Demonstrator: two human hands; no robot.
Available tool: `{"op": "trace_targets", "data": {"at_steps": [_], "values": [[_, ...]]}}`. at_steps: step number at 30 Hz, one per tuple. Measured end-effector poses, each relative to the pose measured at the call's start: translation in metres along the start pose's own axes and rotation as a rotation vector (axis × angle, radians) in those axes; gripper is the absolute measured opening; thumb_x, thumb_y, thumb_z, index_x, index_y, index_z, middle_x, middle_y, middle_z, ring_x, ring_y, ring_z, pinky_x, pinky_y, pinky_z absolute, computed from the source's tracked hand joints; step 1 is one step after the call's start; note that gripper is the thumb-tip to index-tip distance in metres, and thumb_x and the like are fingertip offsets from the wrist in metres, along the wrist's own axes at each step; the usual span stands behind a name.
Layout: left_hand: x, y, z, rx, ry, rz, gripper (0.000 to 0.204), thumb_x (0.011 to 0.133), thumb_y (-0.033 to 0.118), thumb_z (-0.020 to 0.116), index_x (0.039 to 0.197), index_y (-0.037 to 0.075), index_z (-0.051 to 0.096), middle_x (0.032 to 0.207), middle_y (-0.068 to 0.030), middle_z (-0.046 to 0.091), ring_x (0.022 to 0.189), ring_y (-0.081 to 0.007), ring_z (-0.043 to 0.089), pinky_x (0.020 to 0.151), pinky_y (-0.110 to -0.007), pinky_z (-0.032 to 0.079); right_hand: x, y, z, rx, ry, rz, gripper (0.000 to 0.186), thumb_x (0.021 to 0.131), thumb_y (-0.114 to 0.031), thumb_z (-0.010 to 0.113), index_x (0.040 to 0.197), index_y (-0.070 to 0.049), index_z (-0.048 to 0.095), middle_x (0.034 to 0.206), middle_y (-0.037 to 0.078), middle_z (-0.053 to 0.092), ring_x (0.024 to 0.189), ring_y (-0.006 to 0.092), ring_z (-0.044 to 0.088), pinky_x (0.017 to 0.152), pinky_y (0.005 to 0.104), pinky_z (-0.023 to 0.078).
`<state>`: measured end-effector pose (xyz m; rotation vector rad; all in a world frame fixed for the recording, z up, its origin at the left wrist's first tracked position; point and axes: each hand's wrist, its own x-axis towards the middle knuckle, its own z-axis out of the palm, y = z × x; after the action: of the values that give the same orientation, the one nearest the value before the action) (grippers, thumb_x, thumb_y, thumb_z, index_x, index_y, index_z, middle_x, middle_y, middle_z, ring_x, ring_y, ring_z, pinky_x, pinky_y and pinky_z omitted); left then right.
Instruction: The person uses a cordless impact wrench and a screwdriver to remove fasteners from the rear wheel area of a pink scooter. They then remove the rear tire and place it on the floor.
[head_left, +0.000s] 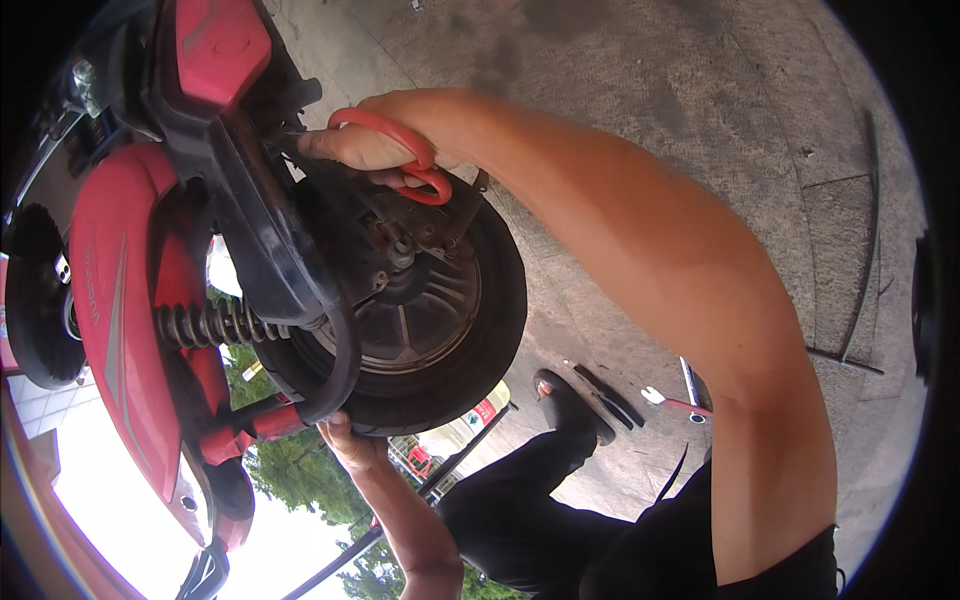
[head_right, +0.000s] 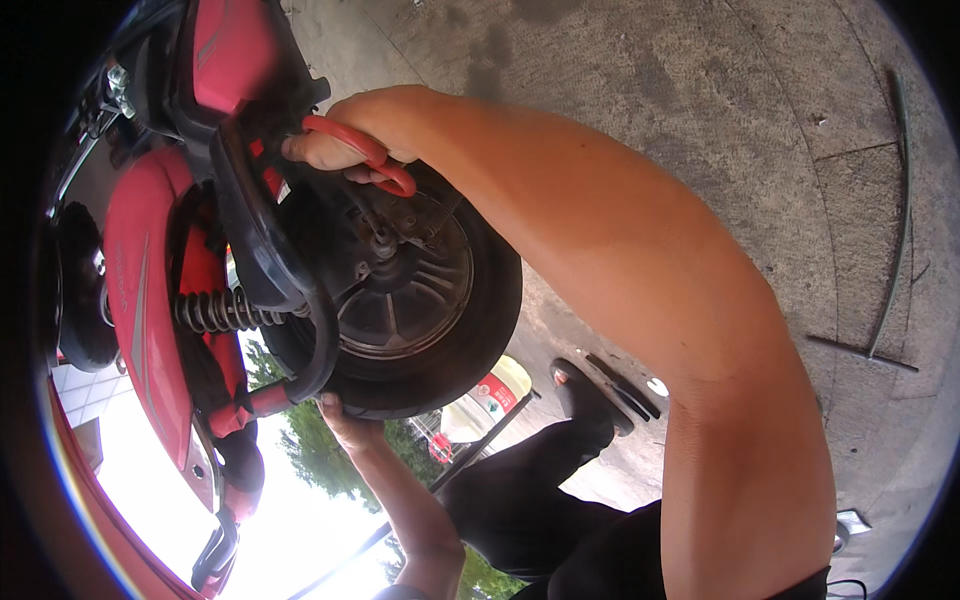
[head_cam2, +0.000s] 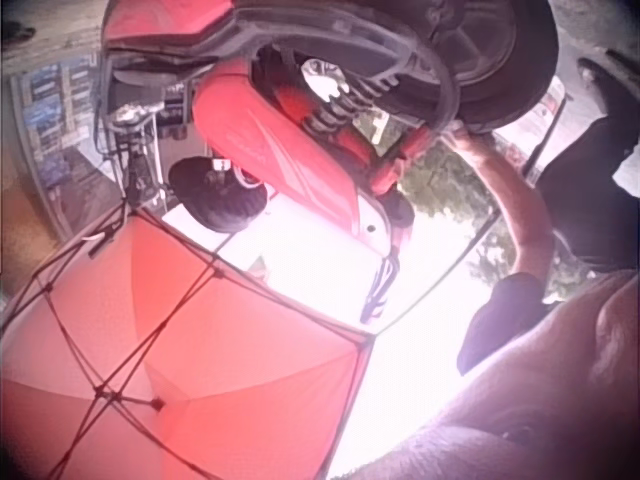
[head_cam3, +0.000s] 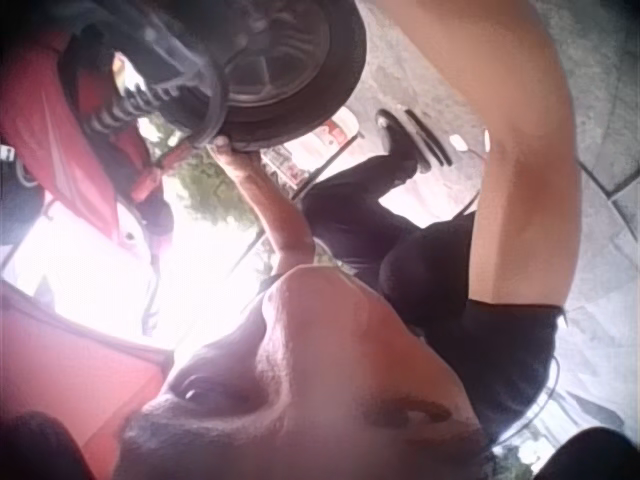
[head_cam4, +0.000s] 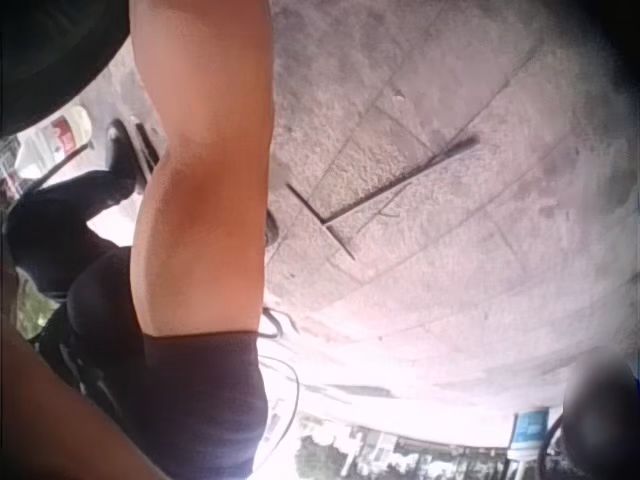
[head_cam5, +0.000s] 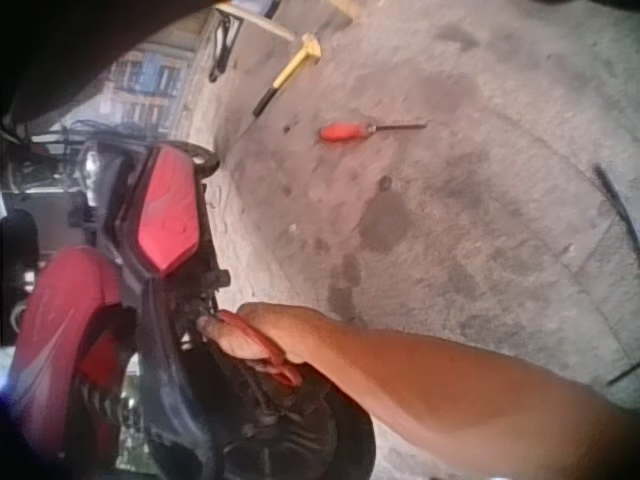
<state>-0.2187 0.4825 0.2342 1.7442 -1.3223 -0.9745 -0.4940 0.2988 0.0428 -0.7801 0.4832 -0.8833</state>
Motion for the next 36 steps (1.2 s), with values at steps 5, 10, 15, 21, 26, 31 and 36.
{"op": "trace_targets", "data": {"at_steps": [5,10,15,21,26,31,36], "values": [[-0.001,0.003,0.007,0.027,-0.029,0.025,0.083,0.077,0.031,0.074,0.143,-0.002,0.037,0.137,-0.0186,0.05,0.124,-0.0327,0.051,0.109,-0.048,0.039,0.015,-0.013,0.003,0.064,-0.054,0.042,0.043,0.098,-0.049,0.046,0.095,-0.007,0.055,0.069,0.005,0.046,0.059,0.0173,0.044,0.053,0.034,0.04],[-0.001,0.002,0.009,0.006,-0.044,0.033,0.082,0.078,0.03,0.074,0.144,-0.002,0.036,0.138,-0.0188,0.05,0.125,-0.0329,0.052,0.11,-0.048,0.038,0.024,-0.013,-0.002,-0.127,-0.027,0.04,0.051,0.099,-0.052,0.039,0.085,-0.007,0.058,0.063,0.007,0.046,0.057,0.0197,0.046,0.055,0.0353,0.042],[0.0,0.0,0.003,-0.003,-0.028,0.013,0.081,0.078,0.028,0.073,0.144,-0.001,0.036,0.138,-0.0179,0.05,0.125,-0.0319,0.052,0.11,-0.047,0.038,0.023,-0.004,-0.004,-0.454,0.267,0.038,0.052,0.098,-0.047,0.041,0.081,-0.005,0.066,0.072,0.013,0.059,0.065,0.0266,0.058,0.062,0.0392,0.048],[-0.002,0.003,0.011,0.0,-0.041,0.031,0.079,0.078,0.026,0.072,0.143,-0.002,0.037,0.136,-0.0185,0.052,0.123,-0.0321,0.053,0.109,-0.047,0.039,-0.025,0.005,-0.08,-1.23,0.499,0.131,0.032,0.085,-0.015,0.059,0.113,-0.003,0.066,0.101,0.016,0.071,0.091,0.0289,0.07,0.076,0.0398,0.054],[-0.003,0.003,0.016,-0.03,-0.005,0.035,0.08,0.077,0.026,0.074,0.142,-0.002,0.038,0.133,-0.0188,0.054,0.121,-0.0317,0.055,0.108,-0.047,0.04,-0.079,-0.003,-0.113,-1.854,0.468,0.397,0.027,0.082,-0.02,0.061,0.101,-0.005,0.073,0.099,0.014,0.072,0.094,0.0277,0.07,0.073,0.0415,0.054],[-0.003,0.003,0.015,-0.037,0.023,0.022,0.083,0.074,0.027,0.078,0.142,-0.002,0.039,0.131,-0.0179,0.055,0.119,-0.0311,0.056,0.107,-0.047,0.041,-0.09,-0.025,-0.112,-1.809,0.288,0.266,0.029,0.083,-0.02,0.062,0.104,-0.002,0.071,0.099,0.014,0.072,0.095,0.0332,0.068,0.076,0.044,0.054],[-0.001,0.003,0.015,-0.034,-0.006,0.018,0.083,0.074,0.028,0.078,0.142,-0.001,0.039,0.131,-0.0176,0.056,0.119,-0.0312,0.056,0.107,-0.047,0.041,0.0,0.006,-0.029,-0.643,0.221,-0.149,0.041,0.088,-0.036,0.064,0.115,-0.006,0.068,0.112,0.019,0.068,0.106,0.0321,0.063,0.092,0.0398,0.049]]}}
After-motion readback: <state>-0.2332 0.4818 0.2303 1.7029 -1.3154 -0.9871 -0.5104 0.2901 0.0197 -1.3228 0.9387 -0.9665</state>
